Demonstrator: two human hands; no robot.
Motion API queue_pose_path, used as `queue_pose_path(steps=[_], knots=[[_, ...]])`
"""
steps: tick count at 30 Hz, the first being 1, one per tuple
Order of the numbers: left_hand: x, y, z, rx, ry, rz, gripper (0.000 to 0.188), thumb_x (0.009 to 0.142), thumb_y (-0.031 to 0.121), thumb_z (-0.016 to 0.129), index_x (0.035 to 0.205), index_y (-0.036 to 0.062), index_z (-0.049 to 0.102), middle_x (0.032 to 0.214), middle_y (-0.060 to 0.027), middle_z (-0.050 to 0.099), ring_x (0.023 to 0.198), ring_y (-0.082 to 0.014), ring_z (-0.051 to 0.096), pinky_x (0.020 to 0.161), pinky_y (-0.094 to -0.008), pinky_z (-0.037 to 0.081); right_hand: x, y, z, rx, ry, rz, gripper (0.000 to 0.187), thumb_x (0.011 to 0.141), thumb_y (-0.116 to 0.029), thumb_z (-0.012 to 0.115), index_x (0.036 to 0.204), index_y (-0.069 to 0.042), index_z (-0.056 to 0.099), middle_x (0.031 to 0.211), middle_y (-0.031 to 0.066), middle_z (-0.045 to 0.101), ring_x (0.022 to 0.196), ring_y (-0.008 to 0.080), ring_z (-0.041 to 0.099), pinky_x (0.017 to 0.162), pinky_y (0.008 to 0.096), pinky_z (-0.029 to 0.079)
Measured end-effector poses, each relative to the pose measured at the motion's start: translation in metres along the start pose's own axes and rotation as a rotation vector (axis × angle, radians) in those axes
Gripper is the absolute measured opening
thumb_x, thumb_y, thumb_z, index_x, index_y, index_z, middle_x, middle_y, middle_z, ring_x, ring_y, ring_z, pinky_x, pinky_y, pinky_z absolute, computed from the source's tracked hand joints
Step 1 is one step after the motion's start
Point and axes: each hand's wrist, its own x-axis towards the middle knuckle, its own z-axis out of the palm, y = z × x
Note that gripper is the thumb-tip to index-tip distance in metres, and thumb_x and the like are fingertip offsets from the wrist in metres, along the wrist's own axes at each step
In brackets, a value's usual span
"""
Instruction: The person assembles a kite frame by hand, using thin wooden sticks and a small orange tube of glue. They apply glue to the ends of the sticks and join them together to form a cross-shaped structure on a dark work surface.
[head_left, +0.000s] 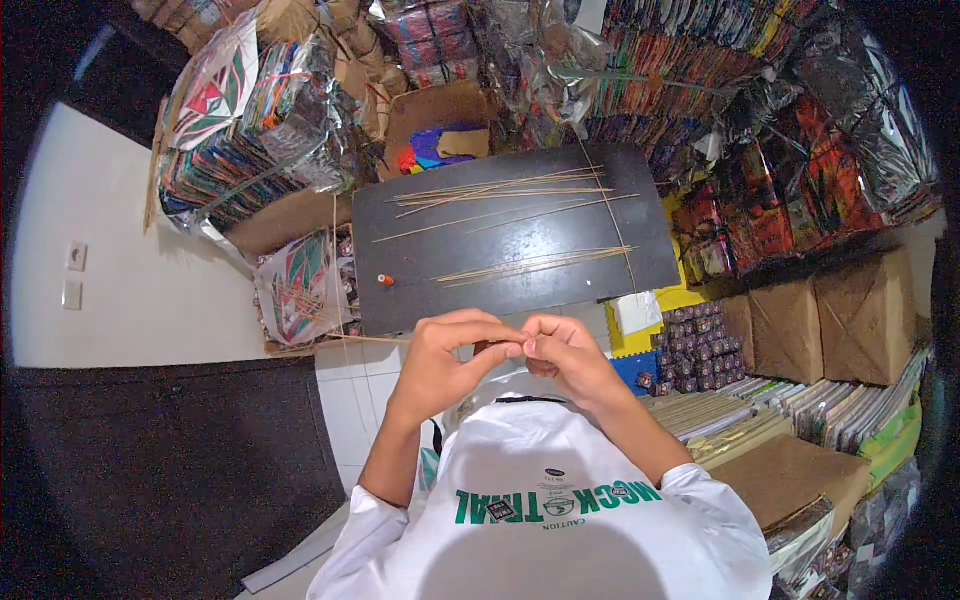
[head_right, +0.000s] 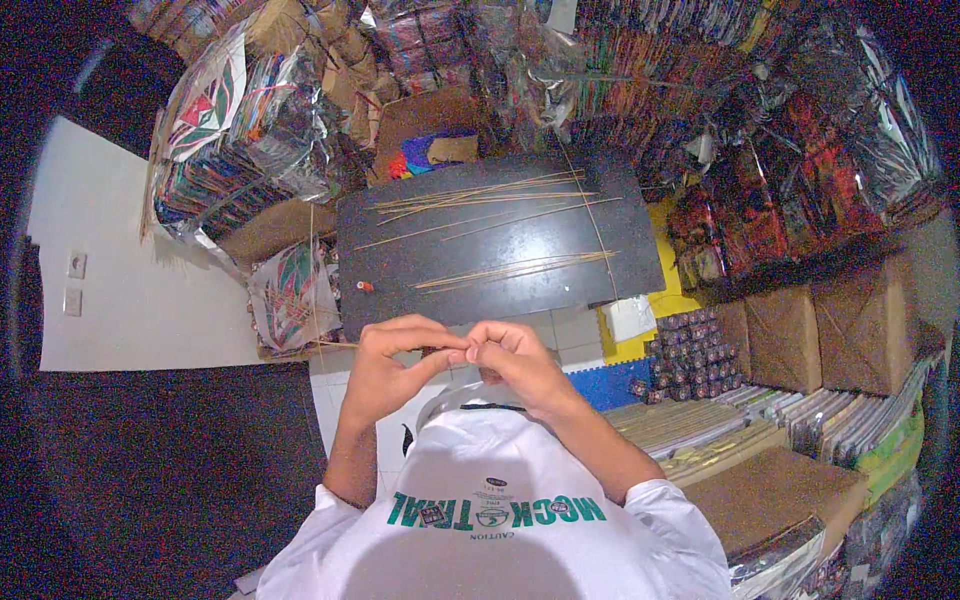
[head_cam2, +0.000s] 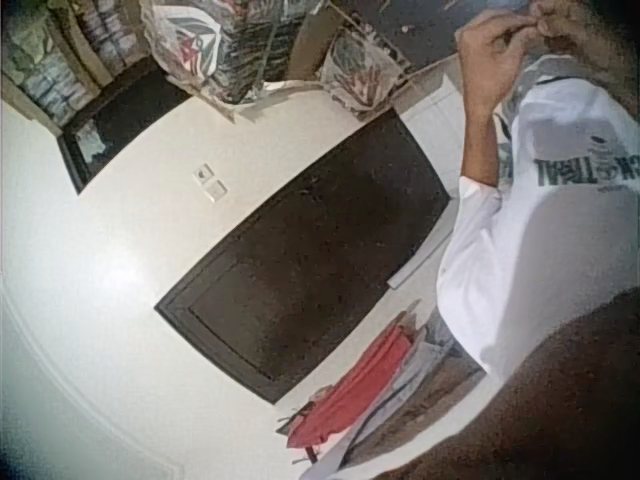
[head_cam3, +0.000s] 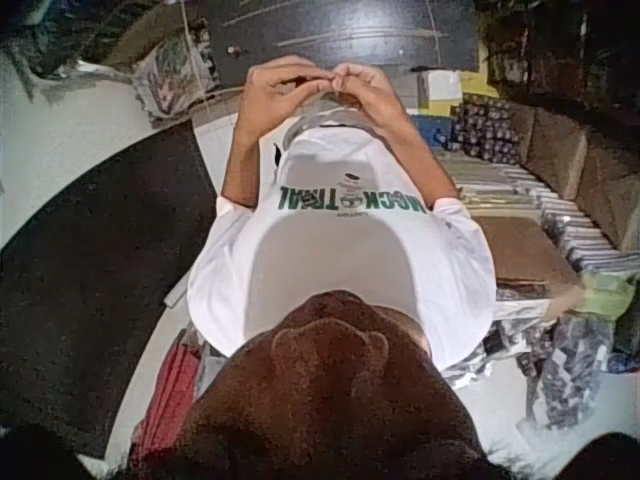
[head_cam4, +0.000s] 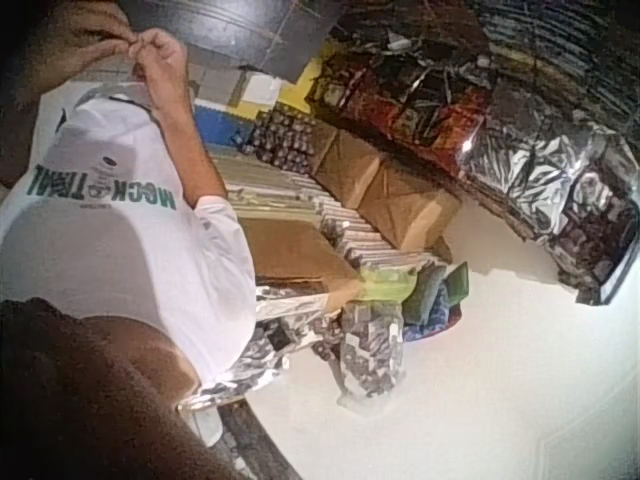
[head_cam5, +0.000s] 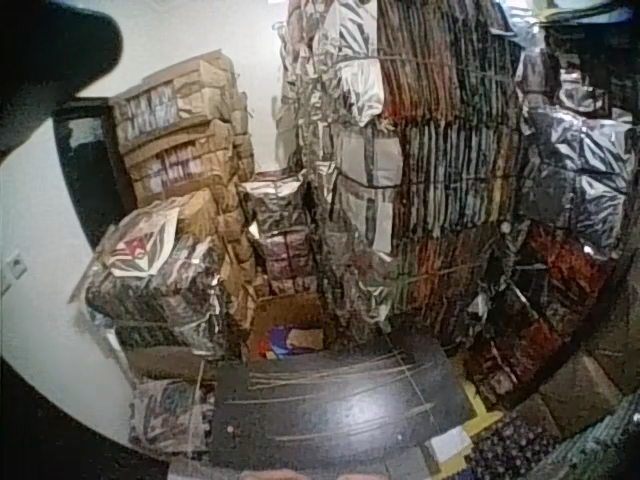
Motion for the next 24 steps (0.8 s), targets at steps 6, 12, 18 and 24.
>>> queue_pose_path(steps=[6,12,18,24], knots=[[0.001,-0.003,-0.003,-0.033,0.017,-0.020,0.013,0.084,0.007,0.080,0.097,0.0045,0.080,0.088,-0.0090,0.076,0.070,-0.0132,0.065,0.065,-0.0273,0.052,0.003,0.001,0.001,0.037,0.003,0.004,0.010,0.093,-0.019,0.067,0.086,-0.013,0.064,0.080,-0.0076,0.057,0.069,0.0024,0.046,0.061,0.0210,0.036],[0.003,-0.003,-0.007,-0.052,0.007,-0.055,0.013,0.085,0.007,0.079,0.098,0.0034,0.080,0.089,-0.0095,0.076,0.073,-0.0130,0.066,0.067,-0.0272,0.052,0.007,-0.002,0.001,0.040,0.009,0.023,0.006,0.092,-0.017,0.068,0.088,-0.014,0.064,0.080,-0.0070,0.058,0.067,0.0024,0.046,0.060,0.0211,0.036],[0.005,0.001,-0.011,-0.111,0.004,-0.126,0.013,0.083,0.007,0.081,0.096,0.0037,0.080,0.092,-0.0079,0.075,0.083,-0.0132,0.068,0.073,-0.0280,0.053,0.008,-0.003,0.001,0.008,0.004,0.013,0.007,0.092,-0.016,0.069,0.089,-0.012,0.064,0.079,-0.0072,0.058,0.066,0.0022,0.046,0.058,0.0214,0.035],[0.006,-0.001,-0.015,-0.107,0.016,-0.134,0.013,0.084,0.006,0.081,0.096,0.0021,0.079,0.094,-0.0086,0.075,0.086,-0.0131,0.069,0.075,-0.0270,0.053,0.010,-0.004,0.001,0.028,0.078,-0.031,0.008,0.093,-0.014,0.070,0.091,-0.010,0.063,0.075,-0.0067,0.058,0.058,0.0010,0.042,0.051,0.0205,0.031]])
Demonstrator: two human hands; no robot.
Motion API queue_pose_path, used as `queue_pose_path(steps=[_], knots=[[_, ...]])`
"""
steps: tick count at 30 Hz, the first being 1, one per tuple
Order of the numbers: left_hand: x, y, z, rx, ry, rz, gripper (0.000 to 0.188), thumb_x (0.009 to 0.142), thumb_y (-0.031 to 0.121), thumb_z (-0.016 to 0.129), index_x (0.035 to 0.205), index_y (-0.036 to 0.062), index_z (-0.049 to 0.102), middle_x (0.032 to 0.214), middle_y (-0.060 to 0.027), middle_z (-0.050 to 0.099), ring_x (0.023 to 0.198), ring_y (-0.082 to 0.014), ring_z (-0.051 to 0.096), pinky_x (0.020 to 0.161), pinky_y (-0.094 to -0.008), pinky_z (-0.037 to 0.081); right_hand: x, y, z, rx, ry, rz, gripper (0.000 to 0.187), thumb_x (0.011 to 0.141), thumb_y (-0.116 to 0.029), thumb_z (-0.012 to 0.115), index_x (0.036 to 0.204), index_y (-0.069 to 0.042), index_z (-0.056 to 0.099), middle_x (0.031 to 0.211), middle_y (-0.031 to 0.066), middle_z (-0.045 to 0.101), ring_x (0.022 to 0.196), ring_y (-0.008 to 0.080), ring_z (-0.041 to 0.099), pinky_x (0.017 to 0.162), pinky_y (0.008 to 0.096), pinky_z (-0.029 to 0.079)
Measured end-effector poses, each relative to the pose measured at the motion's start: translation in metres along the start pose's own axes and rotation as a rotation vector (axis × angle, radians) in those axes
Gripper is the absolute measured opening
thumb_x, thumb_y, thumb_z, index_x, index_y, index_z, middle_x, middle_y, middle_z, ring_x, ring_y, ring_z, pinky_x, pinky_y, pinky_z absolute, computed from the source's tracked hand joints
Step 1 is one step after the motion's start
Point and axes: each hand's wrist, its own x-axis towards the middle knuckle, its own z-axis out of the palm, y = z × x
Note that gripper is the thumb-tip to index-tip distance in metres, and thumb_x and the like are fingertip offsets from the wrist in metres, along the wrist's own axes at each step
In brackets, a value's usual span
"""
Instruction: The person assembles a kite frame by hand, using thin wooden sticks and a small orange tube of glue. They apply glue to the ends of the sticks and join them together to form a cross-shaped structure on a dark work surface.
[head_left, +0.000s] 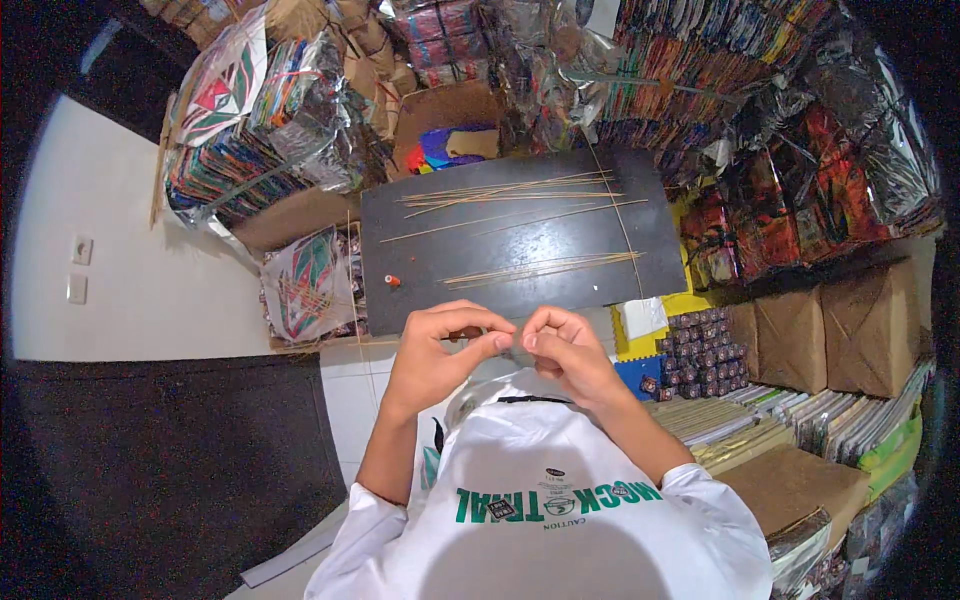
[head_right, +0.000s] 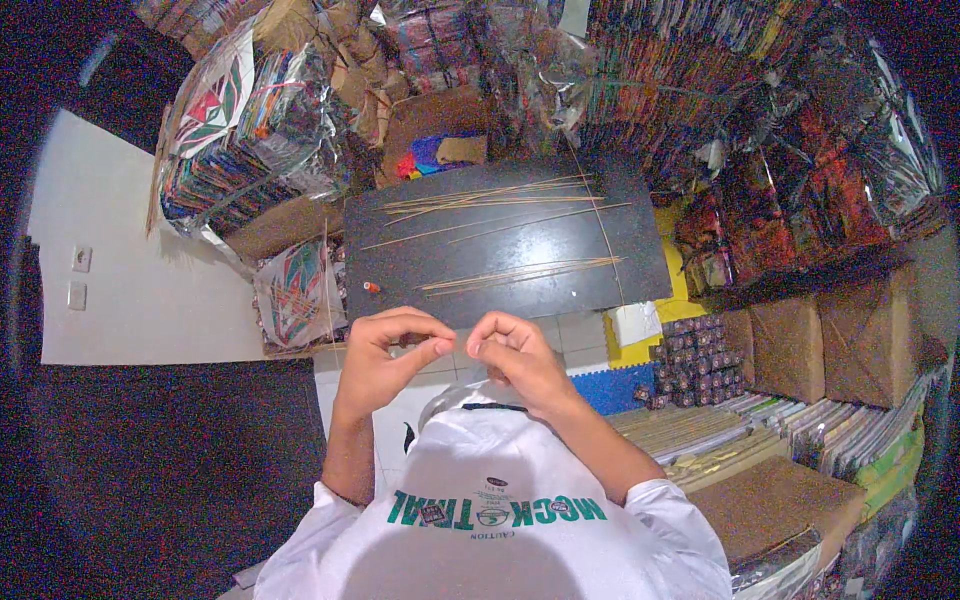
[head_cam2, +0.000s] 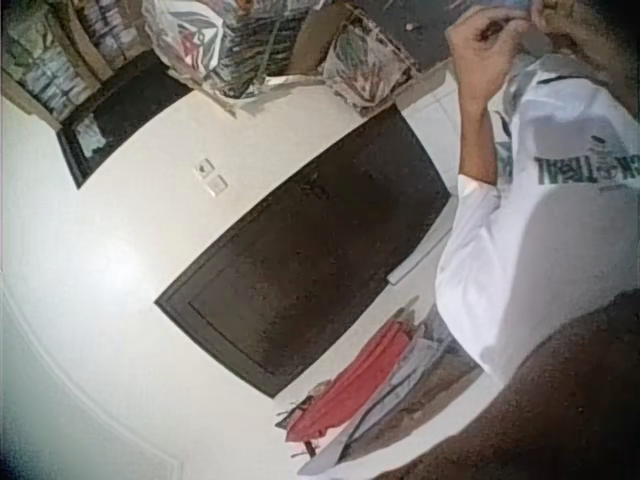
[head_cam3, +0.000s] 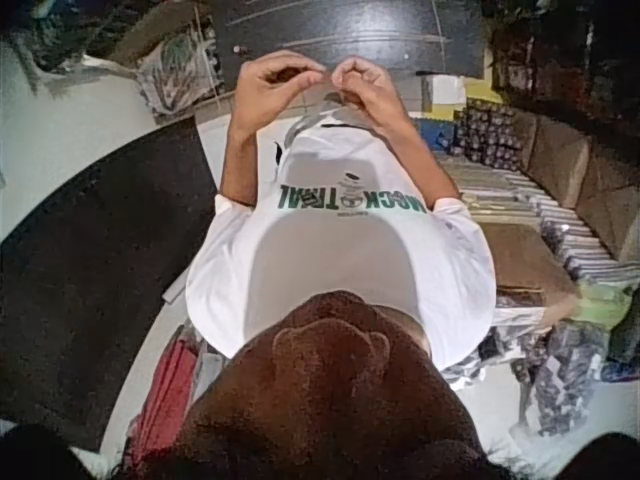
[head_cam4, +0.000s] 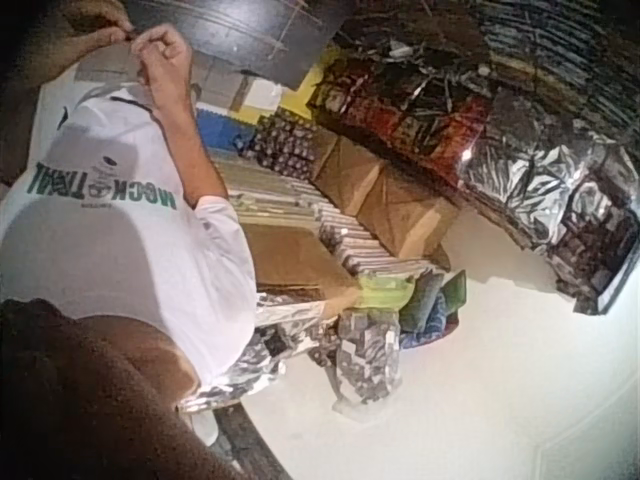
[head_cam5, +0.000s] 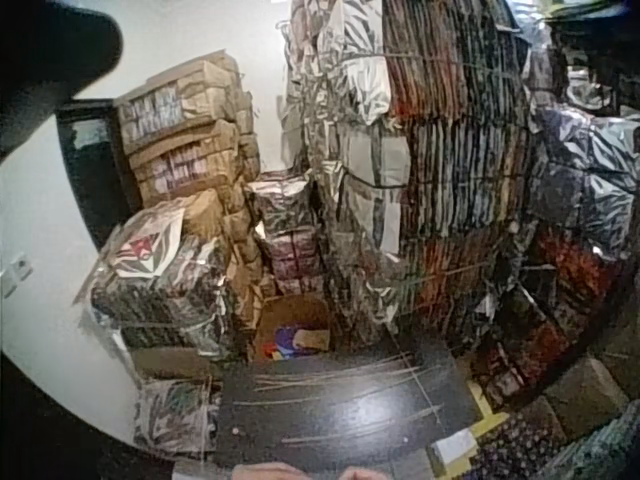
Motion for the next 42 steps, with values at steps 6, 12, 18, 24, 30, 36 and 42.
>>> queue_pose_path(steps=[6,12,18,24,30,36,42], knots=[[-0.004,-0.002,0.000,-0.038,-0.072,-0.031,0.012,0.084,0.004,0.080,0.096,0.0027,0.079,0.094,-0.0079,0.075,0.086,-0.0115,0.067,0.073,-0.0258,0.052,0.001,0.000,0.011,-0.178,0.129,-0.179,0.007,0.096,-0.010,0.068,0.092,-0.008,0.063,0.062,-0.0103,0.050,0.053,-0.0027,0.038,0.048,0.0194,0.025],[-0.002,0.001,0.001,-0.045,0.002,-0.050,0.009,0.088,0.004,0.076,0.096,0.0009,0.078,0.093,-0.0067,0.075,0.082,-0.0085,0.065,0.071,-0.0238,0.050,0.002,0.001,0.006,-0.299,0.147,-0.308,0.007,0.096,-0.009,0.069,0.094,-0.006,0.063,0.061,-0.0122,0.045,0.055,-0.0039,0.034,0.049,0.0201,0.022],[0.002,0.008,0.004,-0.054,-0.049,-0.044,0.009,0.091,0.008,0.075,0.093,-0.0008,0.076,0.089,-0.0065,0.075,0.080,-0.0085,0.065,0.072,-0.0247,0.051,0.001,0.000,0.006,-0.330,0.162,-0.329,0.006,0.096,-0.007,0.069,0.095,-0.005,0.064,0.060,-0.0129,0.042,0.055,-0.0032,0.031,0.050,0.0203,0.022],[0.004,0.007,0.000,0.014,-0.155,-0.050,0.012,0.091,0.010,0.075,0.095,-0.0013,0.076,0.089,-0.0071,0.075,0.080,-0.0086,0.065,0.071,-0.0257,0.051,0.001,0.003,0.008,-0.353,0.166,-0.392,0.006,0.096,-0.007,0.069,0.097,-0.004,0.064,0.061,-0.0124,0.041,0.056,-0.0031,0.031,0.050,0.0204,0.022],[0.013,0.012,-0.005,0.278,-0.119,0.119,0.009,0.091,0.010,0.074,0.093,0.0016,0.073,0.088,-0.0074,0.073,0.077,-0.0139,0.066,0.069,-0.0279,0.051,0.003,-0.002,-0.004,-0.374,0.184,-0.382,0.006,0.095,-0.008,0.070,0.097,-0.004,0.066,0.065,-0.0118,0.045,0.059,-0.0029,0.034,0.052,0.0201,0.026],[0.028,0.029,-0.012,0.541,-0.070,0.335,0.007,0.087,0.007,0.073,0.094,0.0071,0.070,0.091,-0.0047,0.070,0.082,-0.0198,0.064,0.084,-0.0353,0.043,0.007,-0.005,-0.020,-0.578,0.095,-0.515,0.013,0.090,-0.007,0.072,0.101,-0.002,0.067,0.085,-0.0003,0.066,0.081,0.0079,0.059,0.076,0.0271,0.047],[0.041,0.026,-0.012,0.491,-0.140,0.497,0.009,0.089,0.008,0.068,0.097,0.0089,0.069,0.097,-0.0040,0.069,0.093,-0.0245,0.064,0.091,-0.0385,0.040,0.005,-0.029,0.003,-0.493,0.115,-0.606,0.018,0.089,-0.008,0.073,0.104,0.000,0.070,0.104,0.0069,0.073,0.103,0.0169,0.066,0.097,0.0335,0.049]])
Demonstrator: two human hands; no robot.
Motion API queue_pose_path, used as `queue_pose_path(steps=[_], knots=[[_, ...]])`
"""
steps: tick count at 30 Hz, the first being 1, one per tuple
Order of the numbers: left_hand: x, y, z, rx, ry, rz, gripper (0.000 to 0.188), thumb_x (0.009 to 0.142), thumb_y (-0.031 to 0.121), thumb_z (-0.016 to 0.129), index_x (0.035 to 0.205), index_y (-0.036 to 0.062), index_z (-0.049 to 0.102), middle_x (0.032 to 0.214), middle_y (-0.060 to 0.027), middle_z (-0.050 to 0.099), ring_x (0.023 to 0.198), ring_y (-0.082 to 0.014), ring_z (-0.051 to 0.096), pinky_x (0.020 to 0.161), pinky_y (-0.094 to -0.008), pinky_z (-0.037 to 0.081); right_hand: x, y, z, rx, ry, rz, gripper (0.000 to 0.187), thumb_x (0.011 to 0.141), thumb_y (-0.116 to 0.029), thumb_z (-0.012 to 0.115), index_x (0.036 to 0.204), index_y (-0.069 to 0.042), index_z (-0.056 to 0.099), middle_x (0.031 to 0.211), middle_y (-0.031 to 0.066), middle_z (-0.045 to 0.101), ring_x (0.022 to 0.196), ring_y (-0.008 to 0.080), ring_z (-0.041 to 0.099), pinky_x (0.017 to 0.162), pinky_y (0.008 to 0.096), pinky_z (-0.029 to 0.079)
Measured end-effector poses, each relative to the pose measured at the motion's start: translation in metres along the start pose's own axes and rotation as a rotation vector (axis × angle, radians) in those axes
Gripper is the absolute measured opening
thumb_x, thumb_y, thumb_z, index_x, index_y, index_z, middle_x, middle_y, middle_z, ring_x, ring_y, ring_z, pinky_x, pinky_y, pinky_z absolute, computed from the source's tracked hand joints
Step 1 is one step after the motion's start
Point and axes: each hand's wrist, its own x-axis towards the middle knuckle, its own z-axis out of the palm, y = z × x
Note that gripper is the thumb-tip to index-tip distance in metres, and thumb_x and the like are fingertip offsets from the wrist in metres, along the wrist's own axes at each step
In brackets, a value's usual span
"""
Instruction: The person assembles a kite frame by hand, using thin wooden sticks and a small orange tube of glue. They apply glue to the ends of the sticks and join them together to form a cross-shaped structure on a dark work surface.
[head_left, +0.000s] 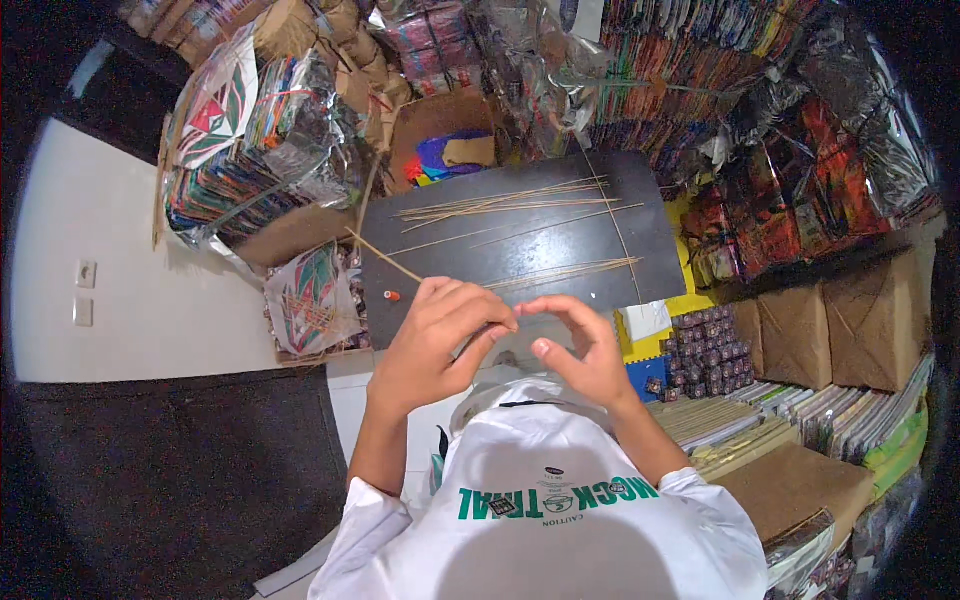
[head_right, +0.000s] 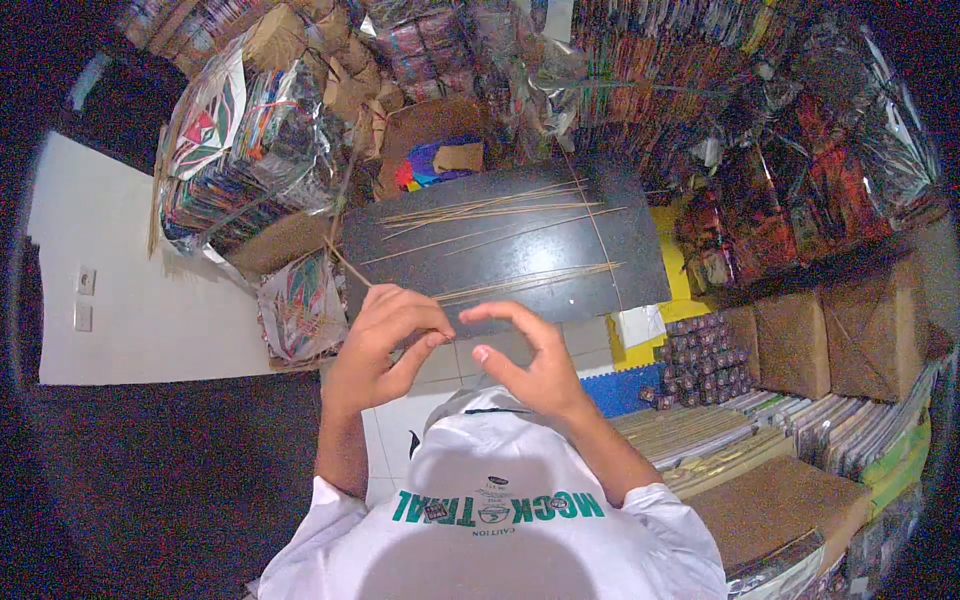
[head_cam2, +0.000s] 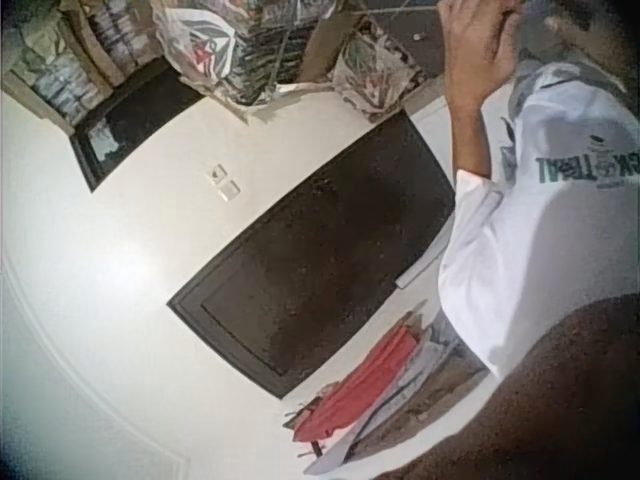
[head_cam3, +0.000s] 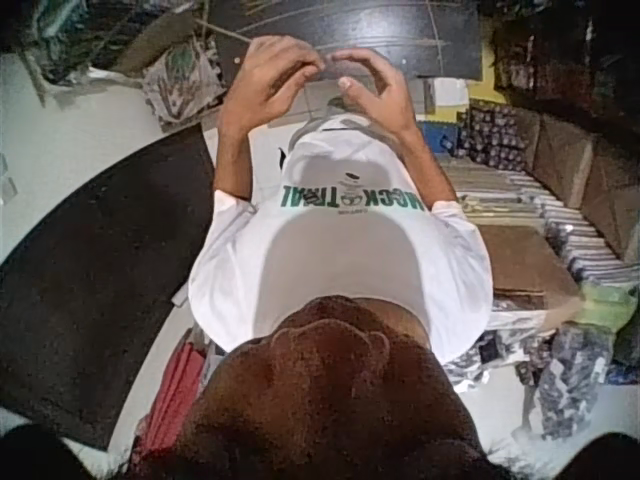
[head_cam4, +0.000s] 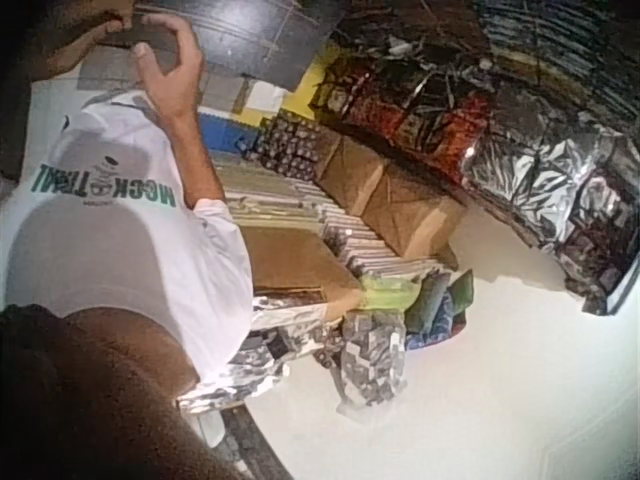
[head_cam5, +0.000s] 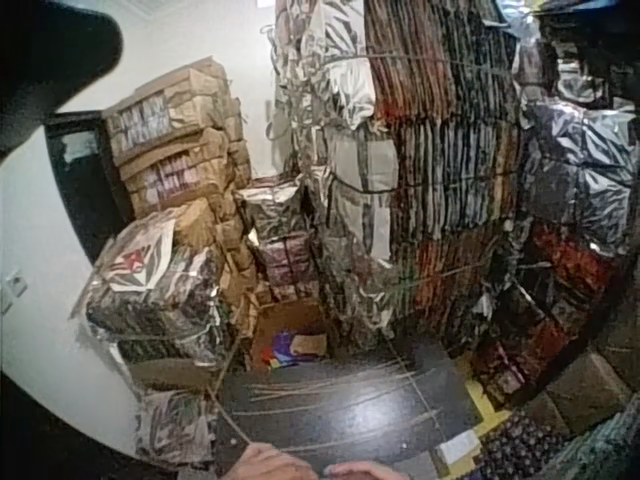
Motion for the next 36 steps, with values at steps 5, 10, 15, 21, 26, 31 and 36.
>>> queue_pose_path(steps=[5,10,15,21,26,31,36], knots=[[0.010,0.000,0.003,-0.137,-0.023,0.027,0.007,0.090,0.008,0.066,0.097,0.0072,0.067,0.097,-0.0052,0.067,0.094,-0.0252,0.062,0.091,-0.0390,0.040,-0.003,-0.002,-0.006,0.049,-0.104,0.133,0.014,0.091,-0.008,0.073,0.102,0.000,0.070,0.099,0.0053,0.072,0.099,0.0135,0.065,0.094,0.0310,0.049],[0.013,-0.003,0.004,-0.274,-0.007,0.015,0.011,0.090,0.013,0.065,0.097,0.0046,0.064,0.094,-0.0074,0.065,0.087,-0.0242,0.058,0.085,-0.0383,0.041,-0.003,-0.009,-0.003,0.129,-0.073,0.130,0.010,0.092,-0.006,0.072,0.100,0.000,0.070,0.096,0.0039,0.071,0.094,0.0106,0.063,0.089,0.0290,0.050],[0.012,-0.006,0.004,-0.376,-0.038,-0.056,0.024,0.086,0.026,0.064,0.095,0.0042,0.059,0.090,-0.0075,0.058,0.082,-0.0221,0.050,0.079,-0.0366,0.040,-0.002,-0.013,-0.003,0.121,-0.077,0.111,0.010,0.093,-0.007,0.072,0.100,0.000,0.069,0.097,0.0041,0.070,0.095,0.0108,0.063,0.088,0.0292,0.050],[0.017,-0.005,0.003,-0.331,-0.063,-0.001,0.024,0.083,0.026,0.066,0.092,0.0051,0.058,0.087,-0.0070,0.057,0.081,-0.0229,0.051,0.078,-0.0366,0.039,-0.004,-0.019,0.000,0.130,-0.055,0.158,0.011,0.095,-0.008,0.072,0.102,-0.001,0.068,0.097,0.0036,0.070,0.094,0.0096,0.063,0.086,0.0280,0.051],[0.019,-0.003,0.005,-0.332,-0.049,0.011,0.019,0.084,0.022,0.065,0.089,0.0061,0.057,0.083,-0.0057,0.056,0.078,-0.0232,0.052,0.077,-0.0374,0.039,-0.006,-0.022,0.001,0.115,-0.046,0.162,0.011,0.095,-0.008,0.071,0.102,-0.001,0.068,0.095,0.0019,0.069,0.090,0.0076,0.062,0.081,0.0261,0.051],[0.020,-0.003,0.004,-0.347,-0.057,0.024,0.013,0.087,0.015,0.063,0.091,0.0067,0.055,0.084,-0.0045,0.056,0.076,-0.0208,0.050,0.077,-0.0365,0.036,-0.009,-0.020,0.004,0.110,-0.011,0.111,0.010,0.095,-0.009,0.072,0.101,-0.002,0.068,0.093,0.0005,0.068,0.085,0.0054,0.061,0.074,0.0231,0.049],[0.019,-0.002,0.001,-0.353,-0.069,0.004,0.011,0.089,0.015,0.064,0.091,0.0072,0.056,0.084,-0.0043,0.056,0.075,-0.0202,0.050,0.077,-0.0364,0.036,-0.011,-0.020,0.004,0.140,0.039,0.125,0.008,0.095,-0.009,0.071,0.098,-0.003,0.067,0.089,-0.0018,0.066,0.077,0.0028,0.057,0.065,0.0209,0.046]])
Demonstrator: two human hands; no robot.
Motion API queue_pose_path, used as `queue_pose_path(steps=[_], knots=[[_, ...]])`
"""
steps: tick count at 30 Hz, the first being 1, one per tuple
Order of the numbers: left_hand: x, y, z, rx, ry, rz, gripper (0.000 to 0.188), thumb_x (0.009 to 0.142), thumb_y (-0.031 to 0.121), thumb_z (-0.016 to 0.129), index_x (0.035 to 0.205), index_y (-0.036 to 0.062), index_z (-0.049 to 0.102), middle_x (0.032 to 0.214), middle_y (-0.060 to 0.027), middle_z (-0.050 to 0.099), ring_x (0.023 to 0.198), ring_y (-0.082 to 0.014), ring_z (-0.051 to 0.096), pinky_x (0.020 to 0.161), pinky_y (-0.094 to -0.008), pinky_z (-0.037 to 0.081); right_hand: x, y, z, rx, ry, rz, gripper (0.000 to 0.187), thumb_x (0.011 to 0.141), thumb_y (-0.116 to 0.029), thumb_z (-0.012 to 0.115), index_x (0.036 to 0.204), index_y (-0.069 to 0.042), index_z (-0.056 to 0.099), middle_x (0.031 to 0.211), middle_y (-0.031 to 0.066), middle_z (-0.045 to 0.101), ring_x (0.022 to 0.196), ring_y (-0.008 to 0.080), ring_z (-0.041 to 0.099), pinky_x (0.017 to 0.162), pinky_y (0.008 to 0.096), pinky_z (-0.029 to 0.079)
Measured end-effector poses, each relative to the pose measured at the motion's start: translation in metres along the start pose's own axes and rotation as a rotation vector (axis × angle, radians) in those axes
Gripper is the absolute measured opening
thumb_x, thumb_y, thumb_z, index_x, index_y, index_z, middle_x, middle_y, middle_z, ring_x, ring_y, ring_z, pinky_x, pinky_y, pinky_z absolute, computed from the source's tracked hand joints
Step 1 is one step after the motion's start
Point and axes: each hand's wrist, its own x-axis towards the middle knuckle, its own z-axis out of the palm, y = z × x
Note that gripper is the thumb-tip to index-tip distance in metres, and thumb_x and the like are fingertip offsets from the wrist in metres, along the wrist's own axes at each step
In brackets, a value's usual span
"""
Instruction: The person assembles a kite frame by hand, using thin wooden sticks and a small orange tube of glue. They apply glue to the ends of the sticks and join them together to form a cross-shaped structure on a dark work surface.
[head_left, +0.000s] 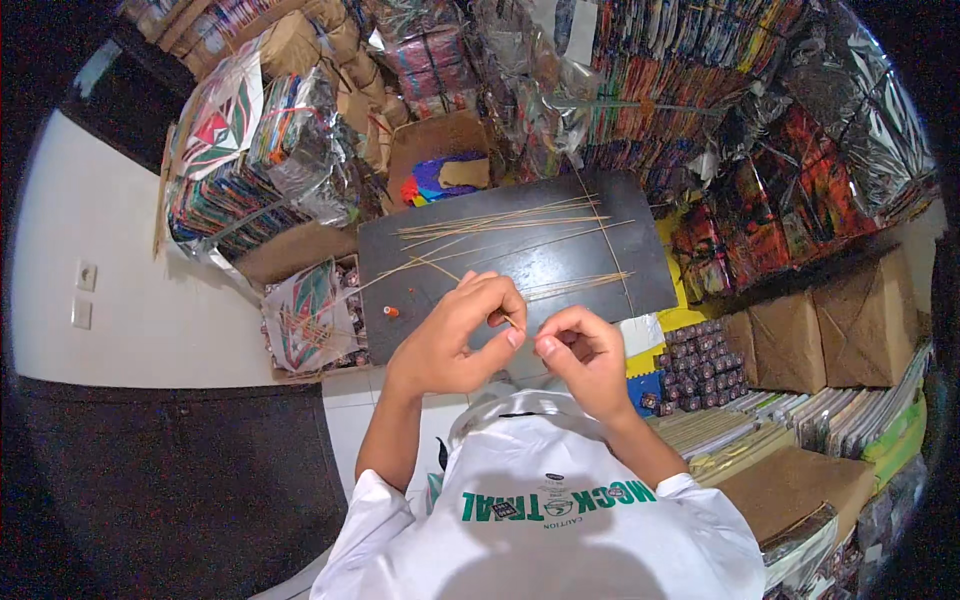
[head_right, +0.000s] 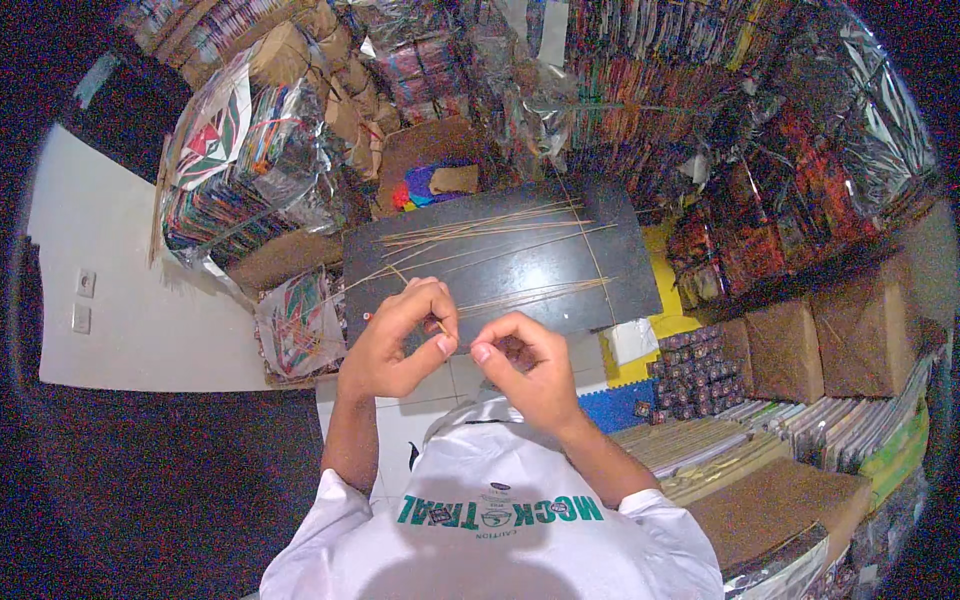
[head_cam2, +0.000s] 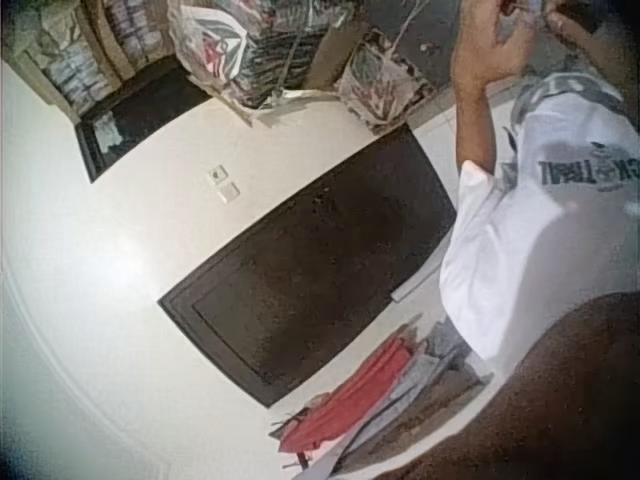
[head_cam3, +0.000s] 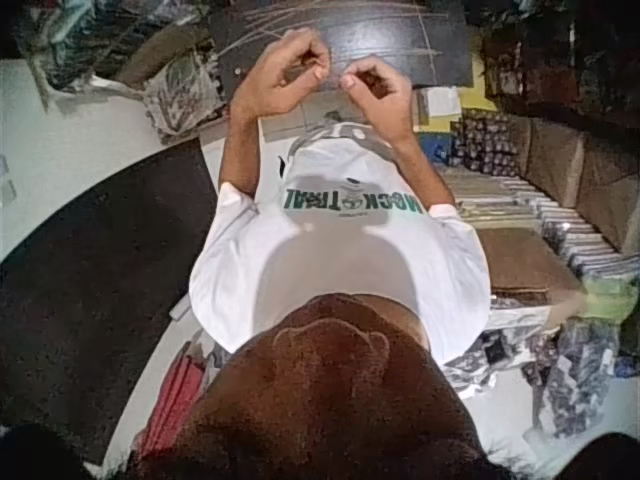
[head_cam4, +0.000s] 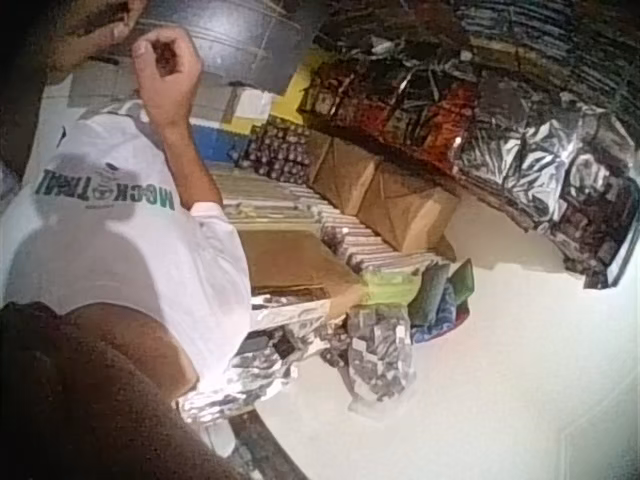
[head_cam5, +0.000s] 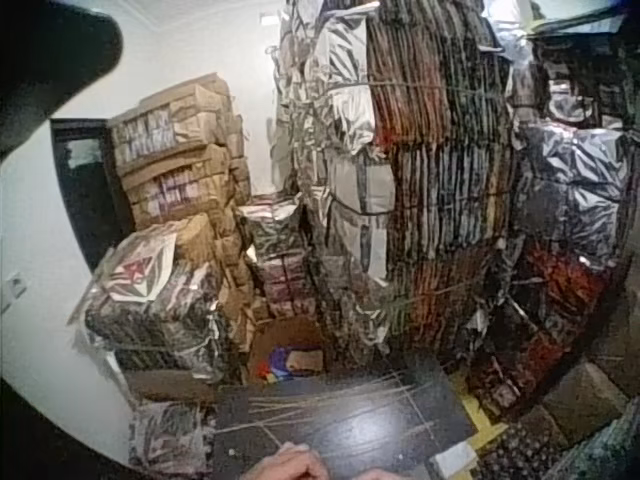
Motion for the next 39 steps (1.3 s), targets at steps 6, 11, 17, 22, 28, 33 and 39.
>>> queue_pose_path(steps=[6,11,17,22,28,33,39], knots=[[0.0007,0.0006,-0.0003,0.029,0.002,0.011,0.011,0.087,0.015,0.068,0.088,0.0081,0.060,0.081,-0.0032,0.057,0.075,-0.0191,0.052,0.074,-0.0344,0.038,0.0004,0.0010,0.0029,0.035,0.065,-0.041,0.006,0.096,-0.006,0.068,0.097,-0.003,0.064,0.085,-0.0025,0.063,0.070,0.0022,0.054,0.059,0.0199,0.043],[-0.0002,0.0012,-0.0009,0.045,-0.018,-0.009,0.010,0.087,0.014,0.068,0.091,0.0084,0.061,0.082,-0.0029,0.058,0.075,-0.0186,0.052,0.076,-0.0347,0.038,0.0008,0.0002,0.0024,0.066,0.070,-0.042,0.006,0.097,-0.006,0.066,0.098,-0.004,0.061,0.082,-0.0023,0.061,0.065,0.0017,0.052,0.053,0.0203,0.041],[0.0012,0.0023,-0.0029,0.059,-0.045,0.001,0.009,0.088,0.013,0.067,0.093,0.0081,0.061,0.083,-0.0032,0.058,0.075,-0.0184,0.052,0.077,-0.0347,0.038,0.0019,0.0022,0.0027,0.083,0.085,-0.051,0.008,0.099,-0.009,0.066,0.098,-0.004,0.059,0.079,-0.0028,0.058,0.059,0.0015,0.050,0.049,0.0207,0.039],[0.0019,0.0016,-0.0031,0.067,-0.055,-0.003,0.010,0.088,0.013,0.068,0.093,0.0077,0.061,0.083,-0.0034,0.058,0.075,-0.0184,0.052,0.077,-0.0347,0.038,0.0036,0.0031,0.0033,0.105,0.077,-0.068,0.009,0.101,-0.011,0.063,0.099,-0.004,0.057,0.076,-0.0029,0.055,0.056,0.0018,0.048,0.047,0.0208,0.039],[0.0029,0.0014,-0.0041,0.070,-0.061,-0.018,0.010,0.088,0.014,0.067,0.092,0.0074,0.060,0.083,-0.0037,0.057,0.075,-0.0186,0.052,0.078,-0.0350,0.038,0.0052,0.0047,0.0028,0.109,0.088,-0.055,0.014,0.102,-0.017,0.061,0.098,-0.006,0.053,0.082,0.0022,0.055,0.053,0.0048,0.045,0.045,0.0221,0.040],[0.0035,0.0015,-0.0053,0.086,-0.052,-0.010,0.011,0.089,0.014,0.067,0.092,0.0071,0.060,0.083,-0.0040,0.057,0.075,-0.0192,0.052,0.078,-0.0357,0.037,0.0036,0.0017,0.0015,0.131,0.104,-0.014,0.012,0.103,-0.016,0.059,0.098,-0.007,0.055,0.082,-0.0036,0.052,0.060,0.0010,0.041,0.051,0.0197,0.034],[0.0048,0.0026,-0.0067,0.119,-0.045,-0.025,0.015,0.086,0.018,0.069,0.093,0.0069,0.061,0.085,-0.0051,0.060,0.077,-0.0208,0.054,0.079,-0.0351,0.039,0.0024,0.0078,-0.0040,0.007,0.054,-0.028,0.008,0.101,-0.011,0.062,0.096,-0.007,0.057,0.085,-0.0069,0.051,0.069,-0.0005,0.042,0.060,0.0189,0.035]])
